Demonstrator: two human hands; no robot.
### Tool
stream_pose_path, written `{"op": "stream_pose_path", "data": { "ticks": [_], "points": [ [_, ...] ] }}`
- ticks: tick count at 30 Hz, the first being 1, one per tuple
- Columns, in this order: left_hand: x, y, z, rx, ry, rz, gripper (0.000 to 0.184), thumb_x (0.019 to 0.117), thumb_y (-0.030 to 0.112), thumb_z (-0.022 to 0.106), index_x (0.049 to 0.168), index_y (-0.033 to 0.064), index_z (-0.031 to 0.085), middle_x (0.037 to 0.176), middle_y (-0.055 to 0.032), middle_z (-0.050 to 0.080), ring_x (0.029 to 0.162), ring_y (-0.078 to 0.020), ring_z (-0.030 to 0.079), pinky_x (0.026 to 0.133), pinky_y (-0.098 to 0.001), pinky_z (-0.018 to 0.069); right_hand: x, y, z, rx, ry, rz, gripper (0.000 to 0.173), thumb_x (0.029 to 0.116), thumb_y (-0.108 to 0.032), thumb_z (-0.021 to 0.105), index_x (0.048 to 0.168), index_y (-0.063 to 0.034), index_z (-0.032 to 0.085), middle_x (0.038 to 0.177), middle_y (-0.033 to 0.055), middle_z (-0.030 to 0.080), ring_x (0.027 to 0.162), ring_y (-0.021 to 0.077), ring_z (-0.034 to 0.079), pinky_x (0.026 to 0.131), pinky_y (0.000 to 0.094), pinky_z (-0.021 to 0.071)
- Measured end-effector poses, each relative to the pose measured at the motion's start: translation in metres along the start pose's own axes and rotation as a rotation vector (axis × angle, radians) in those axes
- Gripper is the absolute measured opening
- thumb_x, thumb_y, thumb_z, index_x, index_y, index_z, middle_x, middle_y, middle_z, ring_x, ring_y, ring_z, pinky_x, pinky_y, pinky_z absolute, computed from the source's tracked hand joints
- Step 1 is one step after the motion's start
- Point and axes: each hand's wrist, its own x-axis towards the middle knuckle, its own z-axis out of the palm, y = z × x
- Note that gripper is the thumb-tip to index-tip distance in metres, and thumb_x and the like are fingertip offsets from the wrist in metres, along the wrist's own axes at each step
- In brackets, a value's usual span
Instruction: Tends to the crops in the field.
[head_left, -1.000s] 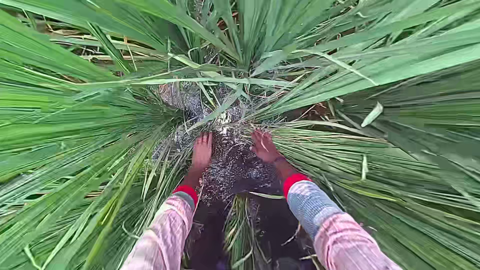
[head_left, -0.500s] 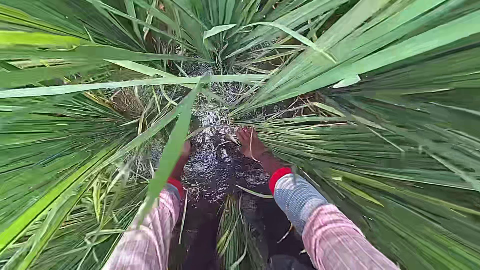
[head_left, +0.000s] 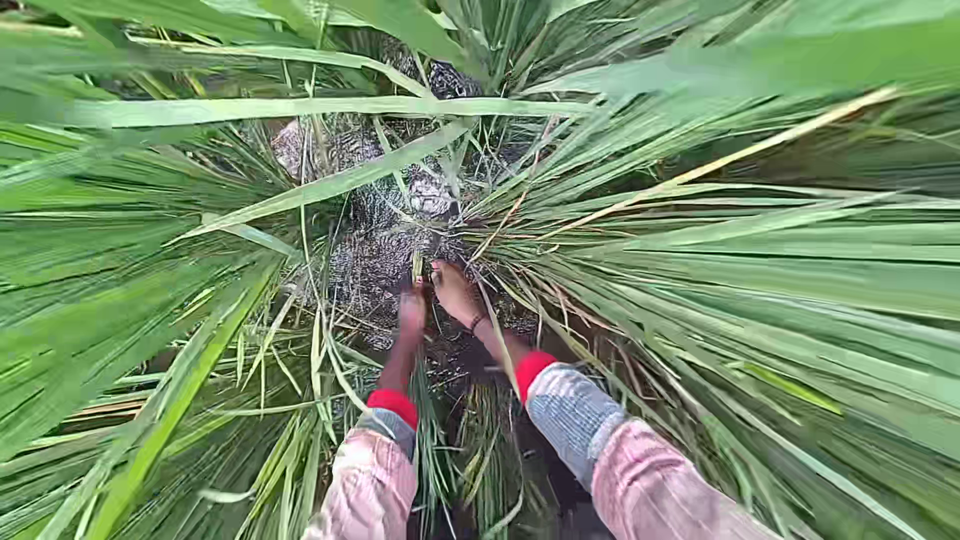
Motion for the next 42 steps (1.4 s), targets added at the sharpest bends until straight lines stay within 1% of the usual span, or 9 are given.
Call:
{"op": "stream_pose_path", "data": {
  "ticks": [5,11,15,18,22,29,34,40,42],
  "points": [
    [0.006,0.004,-0.013,-0.042,-0.066,0.036,0.037,0.1127,0.018,0.032,0.125,-0.0089,0.055,0.098,-0.017,0.057,0.084,-0.0213,0.055,0.077,-0.0384,0.0487,0.082,-0.025,0.041,0.888,0.115,0.396,0.037,0.1092,-0.029,0.048,0.132,-0.0008,0.055,0.101,0.0138,0.066,0.075,0.0179,0.063,0.066,0.0337,0.0545],
    [-0.024,0.018,0.009,0.063,0.025,-0.03,0.041,0.1123,0.017,0.032,0.135,-0.0086,0.055,0.128,-0.03,0.062,0.124,-0.0393,0.059,0.107,-0.0536,0.0433,0.066,-0.014,0.043,0.949,0.151,0.341,0.031,0.1135,-0.029,0.032,0.1,-0.0082,0.05,0.069,-0.0042,0.039,0.05,0.0044,0.035,0.046,0.0197,0.0305],
    [0.002,0.035,-0.004,0.098,0.0,-0.027,0.043,0.1127,0.019,0.032,0.137,-0.0083,0.054,0.132,-0.0303,0.06,0.128,-0.04,0.057,0.109,-0.0539,0.0419,0.093,-0.028,0.04,0.688,0.171,0.338,0.03,0.1103,-0.022,0.042,0.121,0.0025,0.057,0.091,0.0108,0.052,0.071,0.0169,0.045,0.064,0.0344,0.0419],
    [0.025,0.055,-0.004,0.139,-0.028,0.012,0.043,0.1126,0.02,0.033,0.133,-0.0101,0.055,0.132,-0.0314,0.06,0.128,-0.041,0.056,0.109,-0.0544,0.0415,0.1,-0.04,0.008,0.362,0.048,0.222,0.038,0.1078,-0.006,0.046,0.142,0.0109,0.049,0.135,0.0299,0.058,0.122,0.0363,0.059,0.106,0.049,0.0457],
    [-0.034,0.01,0.02,0.019,0.04,-0.022,0.042,0.1124,0.016,0.033,0.136,-0.0128,0.053,0.129,-0.033,0.061,0.125,-0.0409,0.058,0.109,-0.0527,0.0424,0.055,0.001,0.045,0.742,0.143,0.308,0.03,0.1129,-0.027,0.034,0.112,-0.0051,0.054,0.077,-0.0001,0.045,0.056,0.0073,0.04,0.05,0.0232,0.0354],
    [0.019,0.04,0.005,0.264,-0.056,0.04,0.043,0.1114,0.019,0.036,0.138,-0.0102,0.053,0.134,-0.0314,0.059,0.129,-0.0419,0.057,0.11,-0.0546,0.0423,0.111,-0.02,0.025,0.394,0.074,0.27,0.037,0.1046,-0.013,0.056,0.134,0.0097,0.056,0.126,0.0296,0.062,0.114,0.0359,0.061,0.101,0.0504,0.0485],
    [-0.047,-0.017,0.039,-0.195,0.04,0.069,0.044,0.1098,0.012,0.037,0.143,-0.0163,0.043,0.141,-0.0336,0.053,0.135,-0.0367,0.052,0.117,-0.0452,0.0382,0.036,0.002,0.037,0.62,0.168,0.358,0.032,0.1125,-0.026,0.037,0.115,-0.0012,0.058,0.083,0.0057,0.053,0.065,0.0125,0.05,0.059,0.0295,0.0445],
    [-0.011,0.058,-0.003,0.138,-0.034,0.002,0.042,0.1115,0.015,0.037,0.141,-0.0115,0.048,0.137,-0.0322,0.057,0.132,-0.0415,0.054,0.112,-0.0525,0.0391,0.08,-0.051,0.009,0.448,0.085,0.287,0.028,0.1063,-0.007,0.051,0.13,0.0077,0.054,0.106,0.0195,0.058,0.086,0.0208,0.055,0.077,0.0332,0.0473],
    [0.014,0.053,0.002,0.099,0.008,-0.006,0.042,0.1115,0.017,0.037,0.143,-0.0092,0.048,0.137,-0.03,0.058,0.132,-0.0387,0.055,0.113,-0.0511,0.04,0.094,-0.054,0.005,0.376,0.01,0.284,0.037,0.1071,-0.009,0.051,0.138,0.0118,0.052,0.132,0.0307,0.059,0.119,0.0338,0.059,0.106,0.0431,0.0445]
  ]
}}
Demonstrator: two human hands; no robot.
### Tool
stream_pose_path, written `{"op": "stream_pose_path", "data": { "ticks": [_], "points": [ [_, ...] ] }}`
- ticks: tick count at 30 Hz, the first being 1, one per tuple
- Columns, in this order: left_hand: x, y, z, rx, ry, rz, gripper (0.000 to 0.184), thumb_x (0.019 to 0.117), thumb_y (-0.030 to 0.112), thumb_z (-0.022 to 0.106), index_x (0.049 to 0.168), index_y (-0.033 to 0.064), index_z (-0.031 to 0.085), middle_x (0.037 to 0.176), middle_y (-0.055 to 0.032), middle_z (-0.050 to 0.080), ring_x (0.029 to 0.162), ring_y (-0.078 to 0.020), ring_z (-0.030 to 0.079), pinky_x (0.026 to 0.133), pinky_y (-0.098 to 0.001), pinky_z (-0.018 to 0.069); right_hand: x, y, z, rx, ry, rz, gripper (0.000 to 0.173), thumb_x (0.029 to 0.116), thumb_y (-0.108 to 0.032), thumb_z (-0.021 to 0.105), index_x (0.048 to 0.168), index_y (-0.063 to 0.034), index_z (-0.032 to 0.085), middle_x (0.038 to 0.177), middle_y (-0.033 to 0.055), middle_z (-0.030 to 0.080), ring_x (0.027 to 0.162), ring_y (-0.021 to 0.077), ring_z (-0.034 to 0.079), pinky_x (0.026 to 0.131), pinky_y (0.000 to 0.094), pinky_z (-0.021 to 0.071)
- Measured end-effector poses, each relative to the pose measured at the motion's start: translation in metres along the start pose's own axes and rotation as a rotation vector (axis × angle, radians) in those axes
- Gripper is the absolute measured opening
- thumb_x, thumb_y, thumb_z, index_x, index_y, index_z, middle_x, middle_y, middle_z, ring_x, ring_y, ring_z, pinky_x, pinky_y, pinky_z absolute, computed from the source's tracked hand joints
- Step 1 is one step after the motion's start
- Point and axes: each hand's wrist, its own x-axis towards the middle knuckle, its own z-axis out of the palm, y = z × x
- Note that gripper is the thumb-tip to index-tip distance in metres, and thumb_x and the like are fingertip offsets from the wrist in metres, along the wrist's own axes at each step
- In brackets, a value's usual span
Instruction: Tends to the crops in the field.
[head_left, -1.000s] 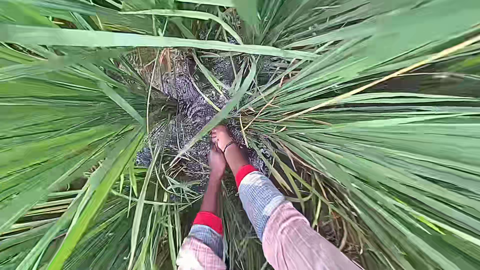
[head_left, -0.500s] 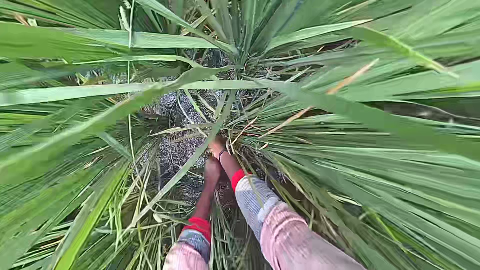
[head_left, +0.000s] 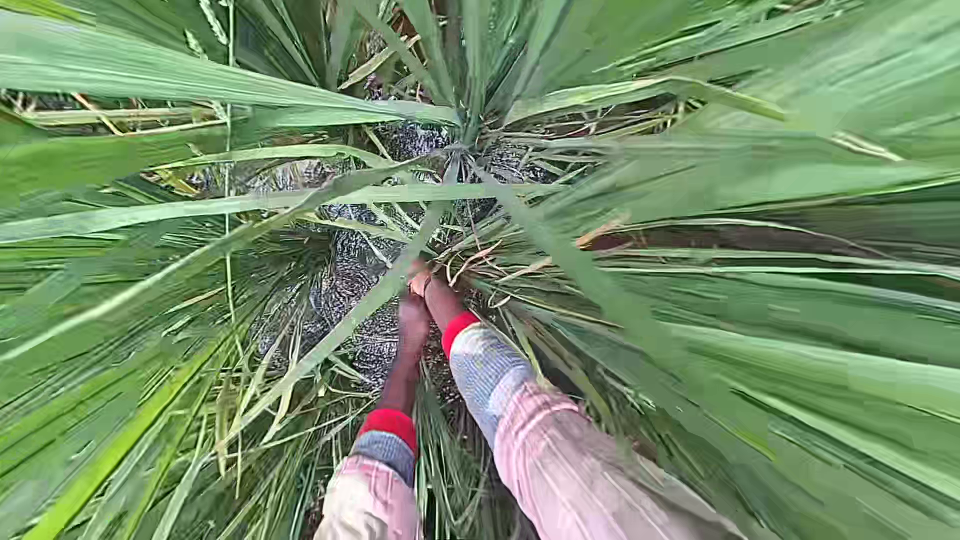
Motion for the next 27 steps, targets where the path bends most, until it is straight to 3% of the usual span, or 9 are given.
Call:
{"op": "stream_pose_path", "data": {
  "ticks": [4,8,10,13,16,18,20,23,27],
  "points": [
    [-0.099,-0.088,0.072,-0.128,-0.019,-0.066,0.042,0.1094,0.012,0.042,0.141,-0.0156,0.046,0.134,-0.0359,0.057,0.13,-0.0434,0.055,0.114,-0.0529,0.0395,-0.08,0.103,-0.001,-0.153,0.036,0.034,0.043,0.1123,-0.015,0.035,0.141,0.0138,0.049,0.14,0.0336,0.054,0.132,0.0398,0.053,0.113,0.0473,0.0385],
    [-0.196,-0.105,0.066,-0.002,-0.194,-0.112,0.039,0.1085,0.013,0.042,0.136,-0.0131,0.054,0.132,-0.0316,0.061,0.123,-0.0387,0.06,0.105,-0.0489,0.0471,-0.186,0.105,-0.005,-0.183,-0.148,0.465,0.045,0.113,-0.012,0.033,0.154,0.0082,0.035,0.156,0.0299,0.04,0.145,0.0393,0.041,0.121,0.049,0.0298],
    [-0.186,-0.053,0.024,-0.081,-0.348,-0.295,0.039,0.1129,0.011,0.03,0.145,-0.0075,0.04,0.143,-0.0212,0.05,0.127,-0.024,0.051,0.108,-0.0383,0.0403,-0.156,0.14,-0.001,-0.253,-0.233,0.226,0.044,0.11,-0.015,0.039,0.145,0.0118,0.044,0.136,0.0349,0.054,0.12,0.041,0.06,0.099,0.0501,0.0504],
    [-0.147,-0.086,-0.001,-0.421,0.009,0.046,0.039,0.1105,0.012,0.034,0.129,-0.0189,0.05,0.115,-0.0287,0.061,0.1,-0.0241,0.063,0.089,-0.0354,0.0531,-0.107,0.119,0.032,-0.197,-0.272,-0.057,0.04,0.1093,-0.02,0.046,0.136,0.0089,0.056,0.127,0.0268,0.063,0.114,0.0278,0.062,0.103,0.0393,0.0478],
    [-0.105,-0.031,-0.062,-0.485,0.228,-0.034,0.042,0.1128,0.018,0.032,0.134,-0.0136,0.05,0.125,-0.0265,0.059,0.107,-0.0233,0.058,0.096,-0.0375,0.048,-0.078,0.047,0.041,-0.32,-0.05,-0.564,0.044,0.1076,-0.024,0.048,0.124,0.0131,0.064,0.113,0.0323,0.069,0.106,0.0382,0.068,0.095,0.0481,0.0544],
    [-0.08,-0.033,-0.086,-0.475,0.312,0.022,0.047,0.1141,0.021,0.024,0.142,-0.0115,0.043,0.133,-0.0268,0.054,0.113,-0.0234,0.056,0.1,-0.037,0.0448,-0.11,-0.057,-0.004,-0.494,-0.195,-0.107,0.043,0.1122,-0.019,0.04,0.147,0.0056,0.047,0.148,0.0242,0.052,0.139,0.0309,0.049,0.117,0.0451,0.036],
    [-0.059,-0.049,-0.092,-0.373,0.364,-0.006,0.048,0.1141,0.023,0.026,0.14,-0.0111,0.048,0.126,-0.0249,0.061,0.108,-0.0211,0.062,0.099,-0.0376,0.0492,-0.078,-0.083,-0.038,-0.695,-0.103,-0.067,0.043,0.1072,-0.022,0.053,0.142,0.0037,0.055,0.146,0.022,0.055,0.138,0.0314,0.05,0.116,0.0495,0.0368],
    [-0.069,-0.082,-0.083,-0.312,0.267,-0.054,0.04,0.1133,0.023,0.031,0.126,-0.008,0.053,0.093,-0.0109,0.055,0.075,-0.0108,0.051,0.069,-0.0286,0.0472,0.02,0.044,-0.092,-0.739,0.476,-0.952,0.069,0.0906,-0.06,0.064,0.112,0.0058,0.071,0.099,0.0264,0.072,0.094,0.0379,0.071,0.085,0.0537,0.0563],
    [-0.096,-0.117,-0.071,-0.177,0.056,-0.161,0.04,0.1107,0.012,0.039,0.141,-0.0134,0.044,0.131,-0.0341,0.054,0.115,-0.0375,0.056,0.099,-0.0515,0.0452,-0.028,0.032,-0.123,-0.876,-0.021,-0.111,0.105,0.0877,-0.068,0.066,0.16,-0.001,0.028,0.164,0.0264,0.028,0.152,0.0423,0.028,0.119,0.0629,0.0274]
  ]
}}
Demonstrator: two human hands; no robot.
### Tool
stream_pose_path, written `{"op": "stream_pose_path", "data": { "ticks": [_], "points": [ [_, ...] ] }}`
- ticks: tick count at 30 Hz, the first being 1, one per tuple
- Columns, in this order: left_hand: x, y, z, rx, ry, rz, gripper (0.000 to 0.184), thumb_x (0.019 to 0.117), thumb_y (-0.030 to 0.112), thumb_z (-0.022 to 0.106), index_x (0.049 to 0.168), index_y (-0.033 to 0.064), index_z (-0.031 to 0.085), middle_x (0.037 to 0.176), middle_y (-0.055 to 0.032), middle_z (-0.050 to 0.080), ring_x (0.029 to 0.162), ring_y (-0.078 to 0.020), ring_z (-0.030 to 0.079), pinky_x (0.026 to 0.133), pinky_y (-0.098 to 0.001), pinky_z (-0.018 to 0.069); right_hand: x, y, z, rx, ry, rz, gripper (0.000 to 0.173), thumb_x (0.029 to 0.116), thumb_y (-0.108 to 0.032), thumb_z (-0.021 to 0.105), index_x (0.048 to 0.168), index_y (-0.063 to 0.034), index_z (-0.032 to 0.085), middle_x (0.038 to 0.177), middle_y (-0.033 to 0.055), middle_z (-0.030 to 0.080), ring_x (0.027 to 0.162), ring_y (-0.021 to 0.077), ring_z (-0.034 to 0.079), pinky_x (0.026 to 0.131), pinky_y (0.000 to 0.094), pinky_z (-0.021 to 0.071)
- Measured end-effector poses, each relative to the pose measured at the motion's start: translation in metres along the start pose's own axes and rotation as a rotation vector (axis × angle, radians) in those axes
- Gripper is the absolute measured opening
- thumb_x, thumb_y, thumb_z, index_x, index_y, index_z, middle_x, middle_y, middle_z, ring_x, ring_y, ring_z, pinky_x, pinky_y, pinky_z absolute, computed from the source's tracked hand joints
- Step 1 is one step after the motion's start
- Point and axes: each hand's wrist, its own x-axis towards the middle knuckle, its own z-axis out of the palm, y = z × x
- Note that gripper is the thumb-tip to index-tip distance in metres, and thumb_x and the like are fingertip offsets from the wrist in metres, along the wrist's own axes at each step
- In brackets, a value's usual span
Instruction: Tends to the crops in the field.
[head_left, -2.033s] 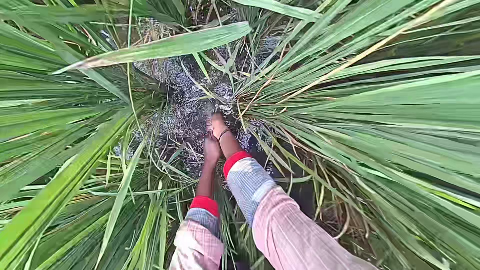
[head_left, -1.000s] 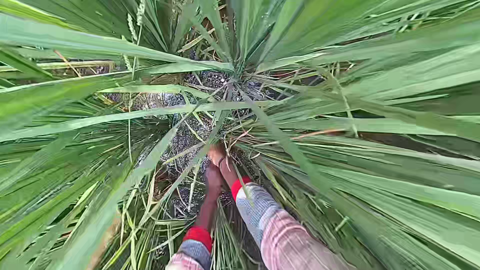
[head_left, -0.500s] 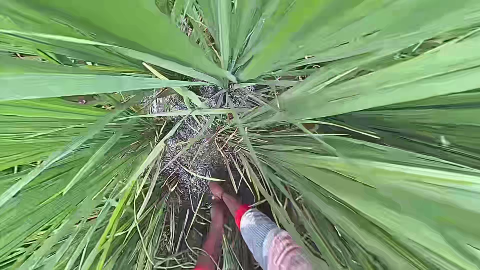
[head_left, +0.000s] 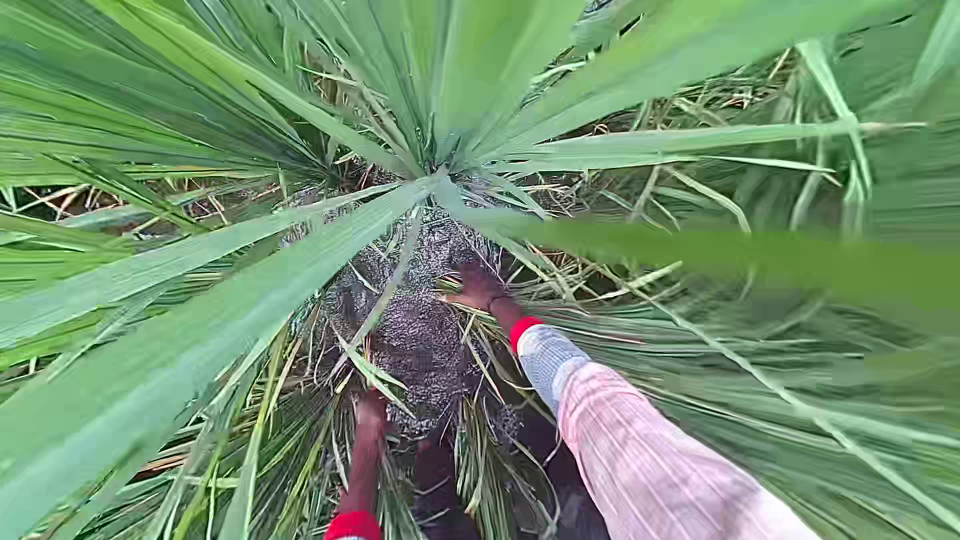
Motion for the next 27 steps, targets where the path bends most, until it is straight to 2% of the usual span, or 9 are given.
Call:
{"op": "stream_pose_path", "data": {
  "ticks": [2,5,10,14,17,20,22,25,27],
  "points": [
    [0.002,-0.013,0.003,0.19,-0.048,-0.039,0.043,0.1115,0.017,0.039,0.139,-0.0146,0.047,0.134,-0.0372,0.054,0.124,-0.0443,0.055,0.106,-0.0558,0.0426,0.002,0.007,0.042,0.091,0.06,0.019,0.11,0.0845,-0.067,0.07,0.161,-0.0012,0.026,0.164,0.0255,0.029,0.152,0.0432,0.027,0.121,0.0656,0.02],
    [0.001,-0.003,0.002,0.358,-0.083,-0.069,0.047,0.1125,0.025,0.038,0.143,-0.0101,0.046,0.137,-0.0351,0.054,0.129,-0.0457,0.054,0.108,-0.0577,0.0426,0.0,0.004,0.067,0.123,0.121,0.024,0.105,0.0848,-0.052,0.076,0.162,-0.0036,0.023,0.164,0.0225,0.032,0.151,0.0403,0.031,0.119,0.0625,0.0269],
    [-0.006,0.066,-0.009,0.309,0.205,0.218,0.045,0.1122,0.022,0.039,0.139,-0.0127,0.049,0.129,-0.036,0.06,0.123,-0.0455,0.058,0.108,-0.0568,0.042,-0.004,0.0,0.065,0.151,0.125,-0.021,0.106,0.0869,-0.046,0.077,0.163,-0.0007,0.018,0.167,0.0231,0.023,0.154,0.0385,0.024,0.121,0.0616,0.022],
    [-0.007,0.057,-0.008,0.414,0.11,0.389,0.04,0.1068,0.01,0.045,0.136,-0.0163,0.051,0.128,-0.0368,0.06,0.122,-0.0444,0.059,0.107,-0.053,0.0438,-0.003,-0.001,0.065,0.189,0.113,-0.097,0.104,0.0904,-0.053,0.071,0.164,-0.0022,0.017,0.169,0.0214,0.018,0.156,0.0381,0.02,0.123,0.0615,0.0186],
    [-0.066,0.094,-0.009,0.648,-0.218,0.129,0.044,0.1097,0.015,0.045,0.144,-0.012,0.046,0.146,-0.031,0.051,0.139,-0.0405,0.048,0.117,-0.0506,0.0358,-0.01,-0.009,0.037,0.393,0.127,-0.129,0.098,0.0933,-0.052,0.069,0.161,0.0017,0.024,0.166,0.0257,0.024,0.156,0.0384,0.022,0.125,0.0562,0.0177],
    [-0.044,0.06,-0.004,0.746,-0.233,0.17,0.04,0.1069,0.015,0.05,0.133,-0.0136,0.056,0.13,-0.0358,0.059,0.126,-0.0479,0.056,0.108,-0.0593,0.0417,-0.028,-0.024,0.006,0.695,0.156,-0.183,0.085,0.0985,-0.037,0.068,0.159,0.0047,0.026,0.166,0.0269,0.023,0.155,0.0346,0.024,0.127,0.0474,0.0206],
    [-0.026,0.047,-0.002,0.839,-0.125,0.056,0.044,0.1081,0.024,0.048,0.14,-0.0067,0.053,0.133,-0.0314,0.06,0.127,-0.0457,0.057,0.107,-0.0606,0.0445,-0.049,-0.034,-0.015,0.846,0.14,-0.204,0.08,0.1012,-0.028,0.065,0.16,0.0052,0.023,0.166,0.027,0.022,0.156,0.033,0.023,0.127,0.0442,0.0201],
    [-0.035,0.036,-0.008,0.907,-0.221,0.008,0.047,0.1088,0.022,0.046,0.149,-0.0021,0.044,0.14,-0.031,0.056,0.131,-0.0472,0.055,0.107,-0.0626,0.0433,-0.079,-0.04,-0.038,0.791,0.129,-0.147,0.072,0.1024,-0.02,0.063,0.158,0.0063,0.026,0.162,0.0284,0.031,0.152,0.0337,0.032,0.125,0.0436,0.0256],
    [-0.043,0.027,-0.011,0.917,-0.268,0.046,0.048,0.1054,0.022,0.054,0.146,-0.0009,0.049,0.139,-0.03,0.057,0.13,-0.0466,0.055,0.107,-0.0633,0.0435,-0.101,-0.04,-0.053,0.6,0.12,-0.087,0.067,0.1045,-0.024,0.06,0.157,0.0046,0.031,0.159,0.0259,0.038,0.15,0.0327,0.036,0.124,0.0457,0.027]
  ]
}}
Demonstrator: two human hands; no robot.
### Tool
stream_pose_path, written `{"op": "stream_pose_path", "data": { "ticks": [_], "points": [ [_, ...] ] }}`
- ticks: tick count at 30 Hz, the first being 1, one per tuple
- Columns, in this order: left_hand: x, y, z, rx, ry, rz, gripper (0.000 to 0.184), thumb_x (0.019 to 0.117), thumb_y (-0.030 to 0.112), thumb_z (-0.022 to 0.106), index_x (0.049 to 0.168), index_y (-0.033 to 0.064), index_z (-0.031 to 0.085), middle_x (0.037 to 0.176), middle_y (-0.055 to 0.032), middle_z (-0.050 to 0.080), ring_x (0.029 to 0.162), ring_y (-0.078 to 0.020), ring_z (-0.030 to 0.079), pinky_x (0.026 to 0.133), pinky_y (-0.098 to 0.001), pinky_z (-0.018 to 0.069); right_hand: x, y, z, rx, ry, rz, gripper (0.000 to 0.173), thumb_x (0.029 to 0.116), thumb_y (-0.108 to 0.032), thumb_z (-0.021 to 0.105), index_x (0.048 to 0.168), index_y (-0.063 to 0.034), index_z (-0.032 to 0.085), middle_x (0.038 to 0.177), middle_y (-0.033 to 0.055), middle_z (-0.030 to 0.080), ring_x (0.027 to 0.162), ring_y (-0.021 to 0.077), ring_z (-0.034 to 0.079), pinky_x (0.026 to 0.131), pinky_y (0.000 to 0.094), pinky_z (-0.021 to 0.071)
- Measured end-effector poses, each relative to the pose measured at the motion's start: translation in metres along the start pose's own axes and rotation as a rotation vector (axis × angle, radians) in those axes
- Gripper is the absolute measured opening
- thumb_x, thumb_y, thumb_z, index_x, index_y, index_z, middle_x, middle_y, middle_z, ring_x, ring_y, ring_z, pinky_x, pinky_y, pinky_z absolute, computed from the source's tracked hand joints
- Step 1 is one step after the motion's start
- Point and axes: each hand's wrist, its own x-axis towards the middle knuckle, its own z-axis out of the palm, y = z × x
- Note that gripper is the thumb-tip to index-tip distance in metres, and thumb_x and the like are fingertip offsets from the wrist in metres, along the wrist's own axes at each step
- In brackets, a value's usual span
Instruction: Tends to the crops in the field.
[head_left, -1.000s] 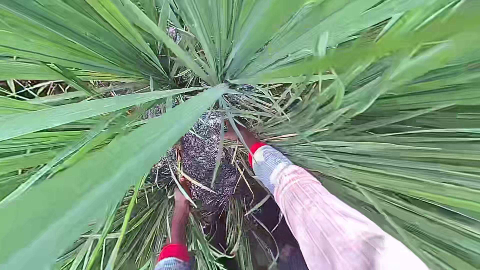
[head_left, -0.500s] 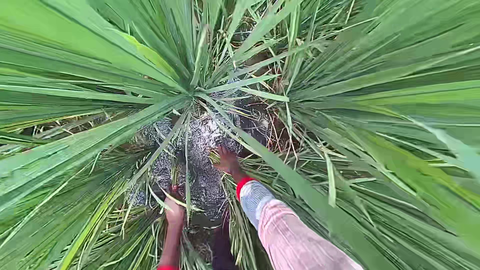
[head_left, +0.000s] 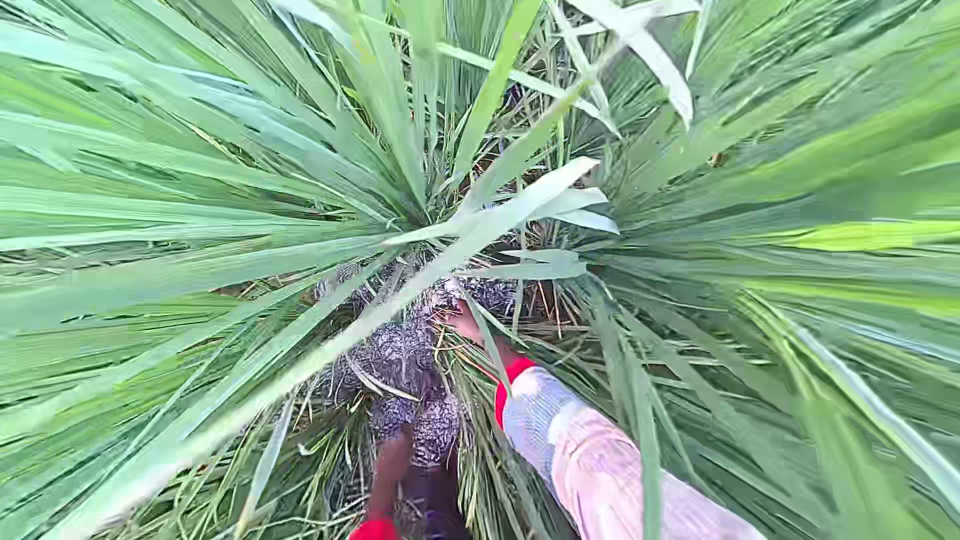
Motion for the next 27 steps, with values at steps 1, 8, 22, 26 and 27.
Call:
{"op": "stream_pose_path", "data": {
  "ticks": [1,8,22,26,27],
  "points": [
    [-0.008,0.0,0.0,-0.006,0.021,-0.025,0.047,0.1047,0.024,0.055,0.145,0.0014,0.051,0.138,-0.0277,0.059,0.129,-0.0443,0.057,0.106,-0.0623,0.0449,-0.008,-0.001,-0.002,-0.057,0.012,0.011,0.065,0.1045,-0.026,0.058,0.156,0.0036,0.034,0.158,0.0249,0.041,0.149,0.0325,0.037,0.123,0.0467,0.0285],
    [-0.092,-0.004,-0.01,-0.104,0.116,-0.107,0.047,0.1104,0.032,0.041,0.149,0.0056,0.048,0.137,-0.0266,0.06,0.128,-0.0445,0.058,0.104,-0.062,0.046,-0.073,-0.016,0.002,-0.056,0.016,0.003,0.058,0.1043,-0.019,0.057,0.155,0.0024,0.038,0.155,0.0242,0.046,0.145,0.0342,0.044,0.12,0.0487,0.0337],
    [-0.19,-0.003,-0.066,0.073,0.254,-0.166,0.046,0.1092,0.03,0.043,0.149,0.0071,0.049,0.137,-0.0248,0.061,0.127,-0.0421,0.06,0.103,-0.0608,0.0482,-0.156,-0.094,-0.218,0.862,0.432,-0.195,0.046,0.1089,-0.005,0.042,0.155,-0.0034,0.038,0.156,0.0119,0.046,0.138,0.0198,0.048,0.115,0.0367,0.0396],
    [-0.223,-0.007,-0.067,-0.009,0.261,-0.158,0.044,0.1093,0.03,0.043,0.145,0.0055,0.054,0.138,-0.0252,0.06,0.128,-0.0437,0.058,0.104,-0.0634,0.0466,-0.23,-0.06,-0.274,1.048,0.565,-0.434,0.051,0.1084,-0.018,0.046,0.157,-0.009,0.033,0.159,0.0096,0.04,0.138,0.0181,0.047,0.111,0.0368,0.042],
    [-0.233,-0.009,-0.067,-0.03,0.294,-0.157,0.044,0.1095,0.029,0.043,0.144,0.005,0.054,0.136,-0.0258,0.061,0.127,-0.0441,0.059,0.103,-0.063,0.0473,-0.25,-0.055,-0.282,1.105,0.592,-0.415,0.049,0.1089,-0.015,0.043,0.156,-0.0083,0.032,0.157,0.0099,0.04,0.136,0.0175,0.048,0.11,0.0357,0.0424]
  ]
}}
